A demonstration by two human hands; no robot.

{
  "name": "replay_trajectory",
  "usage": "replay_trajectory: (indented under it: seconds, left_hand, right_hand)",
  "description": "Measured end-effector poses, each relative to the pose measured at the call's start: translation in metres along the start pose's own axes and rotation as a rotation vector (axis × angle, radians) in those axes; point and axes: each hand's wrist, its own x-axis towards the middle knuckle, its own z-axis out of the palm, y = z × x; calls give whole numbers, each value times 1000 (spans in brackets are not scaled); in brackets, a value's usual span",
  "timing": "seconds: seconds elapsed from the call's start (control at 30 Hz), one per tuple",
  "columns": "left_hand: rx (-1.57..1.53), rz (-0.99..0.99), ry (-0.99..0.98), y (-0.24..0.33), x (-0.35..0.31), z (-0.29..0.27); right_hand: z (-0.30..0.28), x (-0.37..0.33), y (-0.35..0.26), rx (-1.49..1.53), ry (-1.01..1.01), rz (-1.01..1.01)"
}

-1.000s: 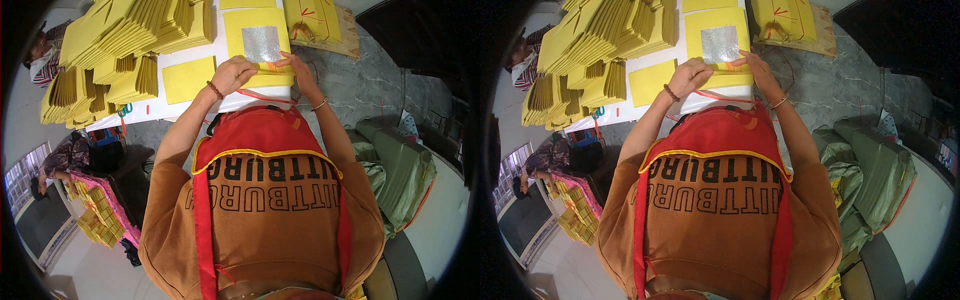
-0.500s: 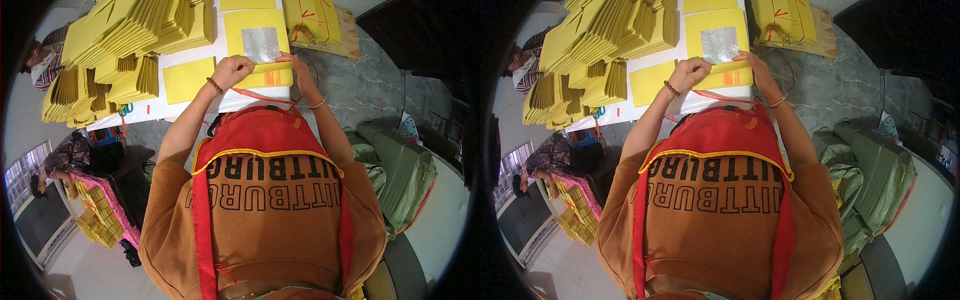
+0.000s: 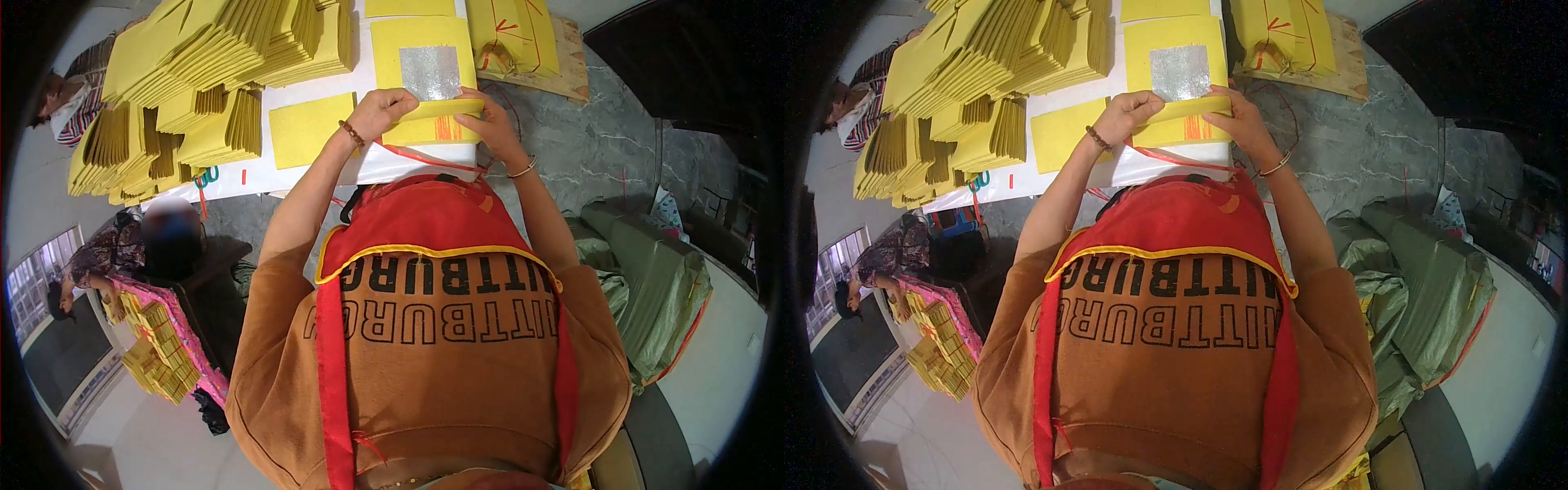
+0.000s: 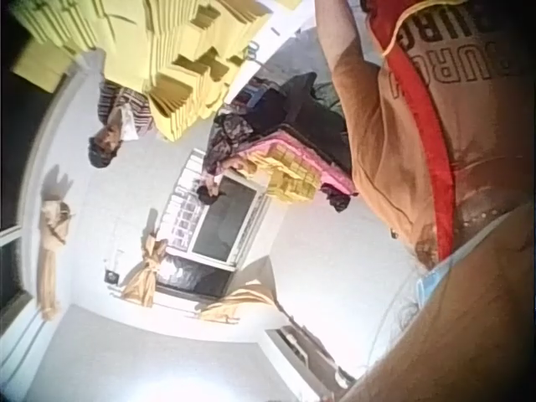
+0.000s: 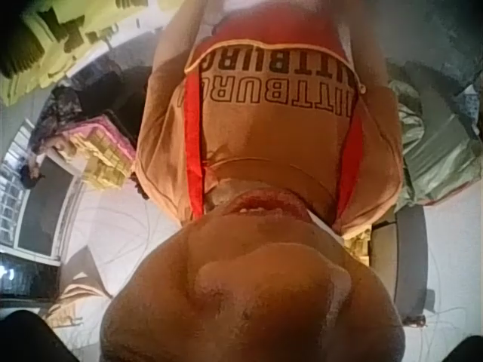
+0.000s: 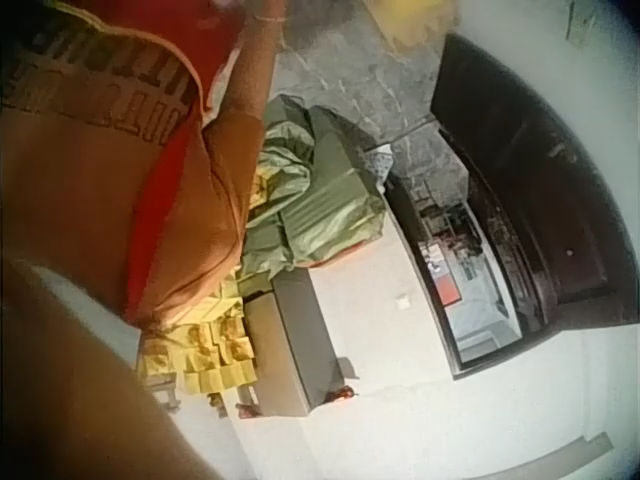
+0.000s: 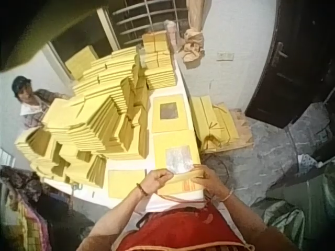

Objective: Apply silver foil squares to yellow paper sheets and stack them.

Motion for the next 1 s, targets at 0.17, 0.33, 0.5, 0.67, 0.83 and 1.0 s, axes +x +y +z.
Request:
replay_trajectory:
  seconds: [0.17, 0.33, 0.5, 0.67, 0.83, 1.0]
  left_hand:
    - [-1, 12, -12, 0, 1, -2]
    - [-41, -20, -12, 0, 1, -2]
    - [-33, -30, -11, -2, 3, -2]
    - [-83, -68, -41, -3, 2, -6]
    - [-163, 182, -82, 14, -24, -26]
    - [626, 479, 141, -17, -16, -20]
  right_hand:
    - [1, -1, -6, -26, -29, -29]
    - [2, 0, -7, 0, -36, -20]
    - [1, 2, -3, -112, -42, -69]
    - [-6, 4, 8, -169, -104, -214]
    - [-2, 6, 11, 14, 37, -5]
    - [-2, 10, 7, 206, -2, 52]
